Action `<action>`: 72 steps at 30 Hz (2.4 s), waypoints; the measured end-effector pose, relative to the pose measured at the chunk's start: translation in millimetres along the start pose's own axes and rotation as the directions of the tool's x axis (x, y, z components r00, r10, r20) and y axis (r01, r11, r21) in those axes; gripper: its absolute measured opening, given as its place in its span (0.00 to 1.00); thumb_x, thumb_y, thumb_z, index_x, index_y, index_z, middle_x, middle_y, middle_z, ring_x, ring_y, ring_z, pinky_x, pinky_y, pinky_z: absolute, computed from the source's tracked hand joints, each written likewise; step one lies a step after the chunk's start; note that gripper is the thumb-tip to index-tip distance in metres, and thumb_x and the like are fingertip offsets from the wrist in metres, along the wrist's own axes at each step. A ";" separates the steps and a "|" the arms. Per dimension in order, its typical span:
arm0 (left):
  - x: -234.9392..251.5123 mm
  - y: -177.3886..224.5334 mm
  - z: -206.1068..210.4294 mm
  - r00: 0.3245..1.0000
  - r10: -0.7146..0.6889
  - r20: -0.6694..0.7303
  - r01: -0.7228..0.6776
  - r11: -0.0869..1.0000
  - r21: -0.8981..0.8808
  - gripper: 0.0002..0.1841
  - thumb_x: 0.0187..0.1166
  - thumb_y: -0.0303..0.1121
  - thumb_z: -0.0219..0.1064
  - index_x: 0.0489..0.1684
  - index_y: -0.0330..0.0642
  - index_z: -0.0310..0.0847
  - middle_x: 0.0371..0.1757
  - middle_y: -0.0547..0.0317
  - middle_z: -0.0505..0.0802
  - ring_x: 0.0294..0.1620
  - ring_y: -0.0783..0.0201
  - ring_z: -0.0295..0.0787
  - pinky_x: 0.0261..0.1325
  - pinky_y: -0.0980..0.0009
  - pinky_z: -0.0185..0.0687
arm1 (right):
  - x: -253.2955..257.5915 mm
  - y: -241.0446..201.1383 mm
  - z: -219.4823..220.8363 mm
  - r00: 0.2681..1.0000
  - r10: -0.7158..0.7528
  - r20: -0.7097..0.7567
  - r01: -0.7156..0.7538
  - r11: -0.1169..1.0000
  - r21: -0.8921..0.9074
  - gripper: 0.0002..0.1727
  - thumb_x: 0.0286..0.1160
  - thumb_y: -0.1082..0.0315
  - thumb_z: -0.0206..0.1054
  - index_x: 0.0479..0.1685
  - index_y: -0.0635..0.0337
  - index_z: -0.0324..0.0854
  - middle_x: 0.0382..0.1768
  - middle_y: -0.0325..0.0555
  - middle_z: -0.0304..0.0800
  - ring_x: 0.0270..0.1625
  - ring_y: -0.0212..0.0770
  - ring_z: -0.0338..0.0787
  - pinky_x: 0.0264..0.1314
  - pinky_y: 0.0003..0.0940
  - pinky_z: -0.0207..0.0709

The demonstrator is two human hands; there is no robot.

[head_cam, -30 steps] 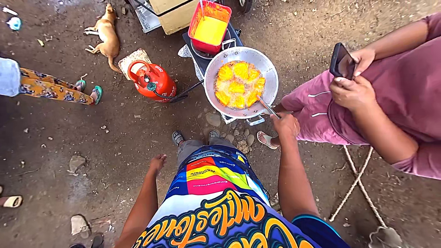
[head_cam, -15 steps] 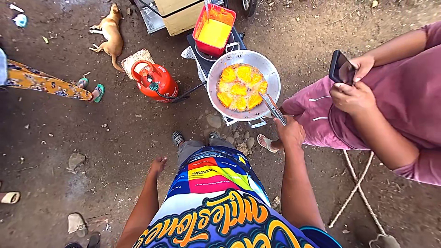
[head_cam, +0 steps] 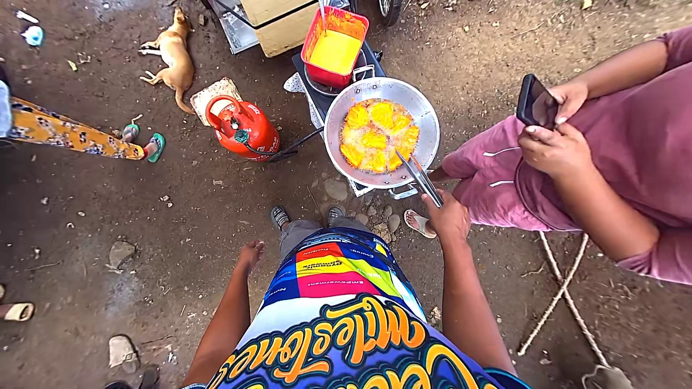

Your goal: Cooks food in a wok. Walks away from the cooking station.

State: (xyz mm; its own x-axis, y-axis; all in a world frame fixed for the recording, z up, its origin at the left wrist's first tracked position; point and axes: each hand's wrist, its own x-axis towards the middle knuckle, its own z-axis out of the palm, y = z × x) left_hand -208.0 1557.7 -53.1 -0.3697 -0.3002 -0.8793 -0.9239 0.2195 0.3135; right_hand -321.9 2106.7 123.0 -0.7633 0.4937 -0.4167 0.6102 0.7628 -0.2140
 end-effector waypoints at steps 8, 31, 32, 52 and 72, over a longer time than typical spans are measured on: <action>0.7 -5.5 0.8 1.000 0.000 0.010 -0.001 1.000 0.019 0.20 0.92 0.39 0.58 0.75 0.36 0.75 0.63 0.42 0.90 0.57 0.53 0.91 0.61 0.54 0.85 | -18.6 37.8 18.9 1.000 -0.023 0.004 0.023 1.000 0.007 0.33 0.83 0.37 0.62 0.78 0.49 0.80 0.61 0.59 0.92 0.65 0.64 0.89 0.68 0.71 0.74; -0.6 -7.5 7.0 1.000 0.009 0.001 -0.009 1.000 -0.019 0.20 0.92 0.39 0.59 0.75 0.37 0.76 0.63 0.44 0.90 0.55 0.54 0.92 0.60 0.55 0.86 | -4.1 -86.0 46.7 0.930 -0.368 0.022 0.365 0.927 0.092 0.29 0.82 0.51 0.69 0.77 0.57 0.76 0.53 0.58 0.92 0.52 0.62 0.92 0.53 0.69 0.81; -1.2 -10.5 6.4 1.000 0.001 0.002 -0.001 1.000 -0.028 0.20 0.92 0.40 0.58 0.75 0.37 0.75 0.64 0.43 0.90 0.56 0.53 0.92 0.61 0.54 0.86 | 4.6 -95.7 39.4 0.922 -0.387 0.015 0.385 0.921 0.060 0.29 0.83 0.51 0.67 0.77 0.58 0.76 0.54 0.59 0.92 0.53 0.63 0.92 0.54 0.69 0.81; -18.9 -49.8 16.8 0.995 -0.099 -0.014 0.096 0.985 -0.146 0.19 0.93 0.39 0.56 0.76 0.39 0.74 0.60 0.47 0.91 0.48 0.59 0.90 0.52 0.60 0.85 | 81.1 -183.6 10.9 0.933 -0.340 0.115 0.353 0.928 -0.122 0.25 0.84 0.48 0.63 0.68 0.56 0.84 0.55 0.65 0.91 0.62 0.69 0.89 0.61 0.73 0.76; -19.1 -80.7 -1.8 0.989 -0.139 -0.043 0.129 0.977 -0.171 0.19 0.92 0.38 0.58 0.74 0.37 0.75 0.61 0.45 0.91 0.53 0.56 0.92 0.57 0.56 0.87 | 156.4 -204.0 7.9 0.969 -0.241 0.062 0.247 0.961 -0.128 0.23 0.78 0.49 0.66 0.57 0.60 0.89 0.58 0.68 0.90 0.66 0.70 0.87 0.63 0.76 0.74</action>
State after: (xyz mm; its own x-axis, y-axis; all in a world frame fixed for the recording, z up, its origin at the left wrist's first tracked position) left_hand -126.6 1544.0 -61.0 -0.2419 -0.3674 -0.8980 -0.9671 0.0165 0.2538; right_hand -564.0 2024.9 94.4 -0.8731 0.2682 -0.4072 0.3703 0.9081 -0.1957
